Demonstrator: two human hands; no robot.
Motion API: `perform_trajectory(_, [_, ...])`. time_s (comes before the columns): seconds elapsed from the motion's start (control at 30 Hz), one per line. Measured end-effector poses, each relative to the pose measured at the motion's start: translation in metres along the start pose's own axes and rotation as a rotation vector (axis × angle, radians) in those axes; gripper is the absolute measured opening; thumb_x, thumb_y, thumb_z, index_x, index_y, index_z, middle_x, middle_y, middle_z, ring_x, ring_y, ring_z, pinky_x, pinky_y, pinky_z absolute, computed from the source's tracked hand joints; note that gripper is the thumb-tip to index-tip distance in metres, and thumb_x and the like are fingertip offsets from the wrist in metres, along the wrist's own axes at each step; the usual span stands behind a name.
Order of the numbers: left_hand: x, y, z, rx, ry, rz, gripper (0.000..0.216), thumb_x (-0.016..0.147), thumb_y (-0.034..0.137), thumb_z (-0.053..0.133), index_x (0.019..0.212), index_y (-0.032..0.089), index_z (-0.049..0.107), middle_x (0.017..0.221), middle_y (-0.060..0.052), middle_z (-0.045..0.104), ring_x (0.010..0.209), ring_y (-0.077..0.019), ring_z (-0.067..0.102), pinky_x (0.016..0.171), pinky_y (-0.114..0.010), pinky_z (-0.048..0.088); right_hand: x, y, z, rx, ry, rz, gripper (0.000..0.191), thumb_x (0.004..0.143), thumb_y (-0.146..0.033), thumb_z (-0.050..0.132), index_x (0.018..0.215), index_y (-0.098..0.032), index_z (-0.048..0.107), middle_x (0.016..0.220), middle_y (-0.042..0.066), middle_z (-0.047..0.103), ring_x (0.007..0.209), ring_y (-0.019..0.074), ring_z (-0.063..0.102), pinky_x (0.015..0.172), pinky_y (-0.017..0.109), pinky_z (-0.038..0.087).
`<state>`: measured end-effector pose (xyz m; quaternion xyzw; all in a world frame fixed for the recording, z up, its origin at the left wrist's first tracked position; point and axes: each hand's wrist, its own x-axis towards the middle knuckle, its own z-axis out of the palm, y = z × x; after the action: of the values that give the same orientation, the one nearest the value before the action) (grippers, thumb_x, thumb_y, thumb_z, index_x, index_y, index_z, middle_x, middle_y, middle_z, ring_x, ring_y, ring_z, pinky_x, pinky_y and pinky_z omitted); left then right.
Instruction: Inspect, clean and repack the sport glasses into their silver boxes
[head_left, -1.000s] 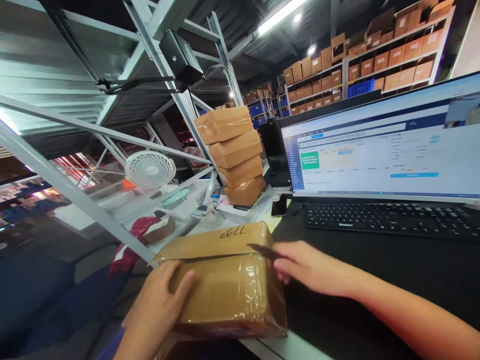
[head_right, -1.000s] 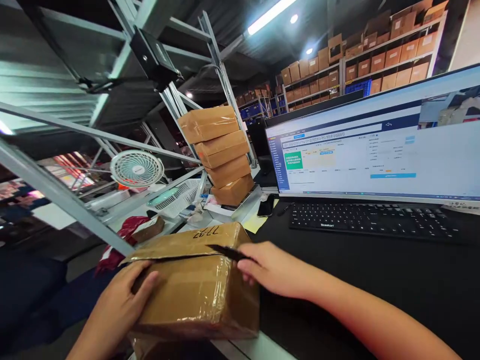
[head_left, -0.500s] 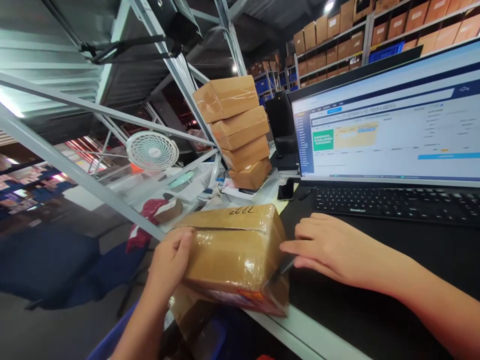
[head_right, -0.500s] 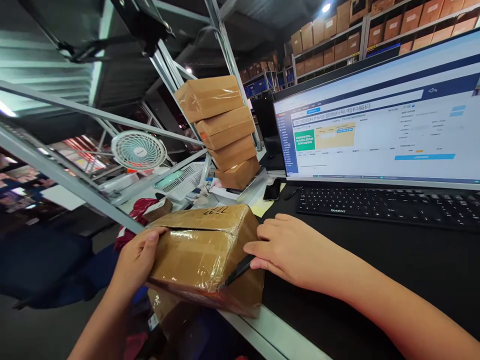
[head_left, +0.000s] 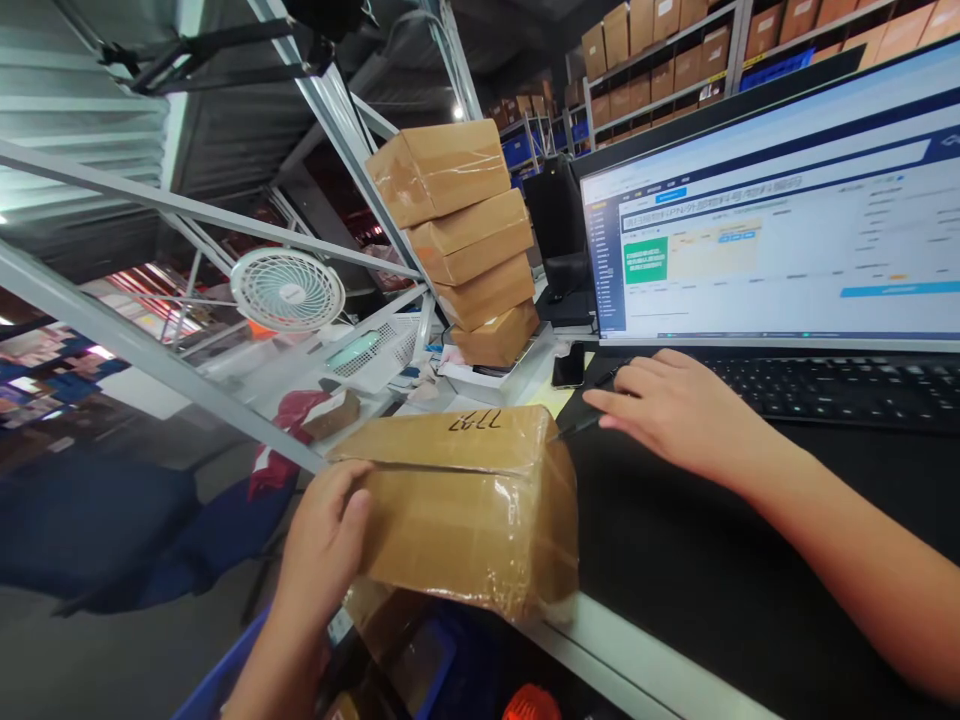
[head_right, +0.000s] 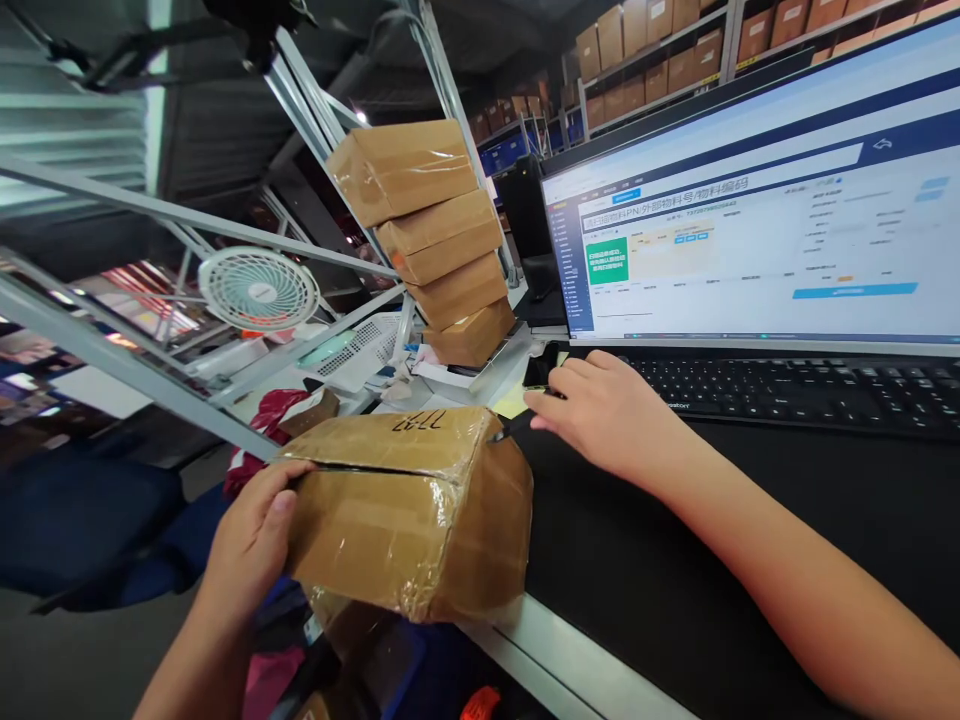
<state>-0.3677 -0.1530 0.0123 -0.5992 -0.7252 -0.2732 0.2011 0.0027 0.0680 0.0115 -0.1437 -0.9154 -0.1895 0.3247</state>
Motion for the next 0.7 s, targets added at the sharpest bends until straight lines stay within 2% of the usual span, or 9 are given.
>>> perform_trajectory(0.13, [-0.003, -0.003, 0.001, -0.015, 0.015, 0.014, 0.053, 0.1, 0.056, 0.029, 0.109, 0.018, 0.065, 0.111, -0.012, 0.071, 0.107, -0.0296, 0.065, 0.095, -0.044, 0.05, -0.001, 0.012, 0.026, -0.001, 0.026, 0.043, 0.038, 0.106, -0.037, 0.04, 0.111, -0.017, 0.071, 0.08, 0.006, 0.061, 0.076, 0.0208, 0.051, 0.07, 0.034, 0.028])
perform_trajectory(0.27, [0.0, -0.003, 0.004, -0.028, 0.018, 0.008, 0.052, 0.099, 0.056, 0.03, 0.107, 0.019, 0.066, 0.109, -0.012, 0.071, 0.105, -0.0291, 0.066, 0.093, -0.043, 0.051, -0.003, 0.016, 0.038, 0.015, 0.013, 0.097, 0.038, 0.106, -0.037, 0.04, 0.114, -0.017, 0.071, 0.085, 0.008, 0.063, 0.08, 0.0217, 0.053, 0.073, 0.034, 0.03])
perform_trajectory(0.33, [0.0, -0.003, 0.004, -0.031, 0.023, -0.004, 0.052, 0.099, 0.056, 0.031, 0.106, 0.019, 0.066, 0.108, -0.012, 0.071, 0.105, -0.0296, 0.066, 0.093, -0.044, 0.051, -0.006, 0.023, 0.043, 0.14, -0.017, 0.262, 0.035, 0.104, -0.035, 0.045, 0.115, -0.016, 0.072, 0.089, 0.011, 0.065, 0.086, 0.0241, 0.055, 0.077, 0.036, 0.032])
perform_trajectory(0.43, [-0.001, -0.005, 0.005, -0.035, 0.022, -0.03, 0.049, 0.098, 0.055, 0.032, 0.106, 0.019, 0.065, 0.11, -0.012, 0.07, 0.107, -0.0304, 0.065, 0.095, -0.045, 0.05, -0.009, 0.03, 0.052, 0.529, 0.013, 0.646, 0.032, 0.098, -0.035, 0.052, 0.11, -0.014, 0.073, 0.096, 0.014, 0.066, 0.098, 0.029, 0.056, 0.086, 0.039, 0.035])
perform_trajectory(0.5, [-0.002, -0.005, 0.005, -0.032, 0.017, -0.046, 0.047, 0.097, 0.054, 0.033, 0.106, 0.019, 0.064, 0.11, -0.012, 0.07, 0.108, -0.0308, 0.064, 0.096, -0.045, 0.049, -0.007, 0.023, 0.055, 0.736, 0.044, 0.783, 0.039, 0.099, -0.04, 0.045, 0.108, -0.015, 0.073, 0.097, 0.013, 0.067, 0.096, 0.0278, 0.058, 0.085, 0.039, 0.039])
perform_trajectory(0.63, [0.001, 0.003, 0.006, -0.023, 0.019, -0.054, 0.044, 0.097, 0.051, 0.034, 0.105, 0.019, 0.063, 0.109, -0.012, 0.068, 0.107, -0.0312, 0.063, 0.094, -0.046, 0.048, 0.013, -0.019, 0.054, 1.008, -0.007, 0.802, 0.055, 0.1, -0.055, 0.029, 0.109, -0.017, 0.069, 0.085, 0.006, 0.066, 0.072, 0.0189, 0.058, 0.066, 0.031, 0.046])
perform_trajectory(0.7, [0.003, 0.01, 0.004, -0.015, 0.055, -0.037, 0.041, 0.096, 0.05, 0.036, 0.103, 0.018, 0.061, 0.107, -0.012, 0.067, 0.104, -0.0313, 0.062, 0.092, -0.046, 0.048, 0.028, -0.04, 0.053, 1.119, -0.016, 0.81, 0.054, 0.098, -0.058, 0.032, 0.111, -0.019, 0.067, 0.089, 0.004, 0.067, 0.073, 0.0174, 0.059, 0.066, 0.03, 0.047])
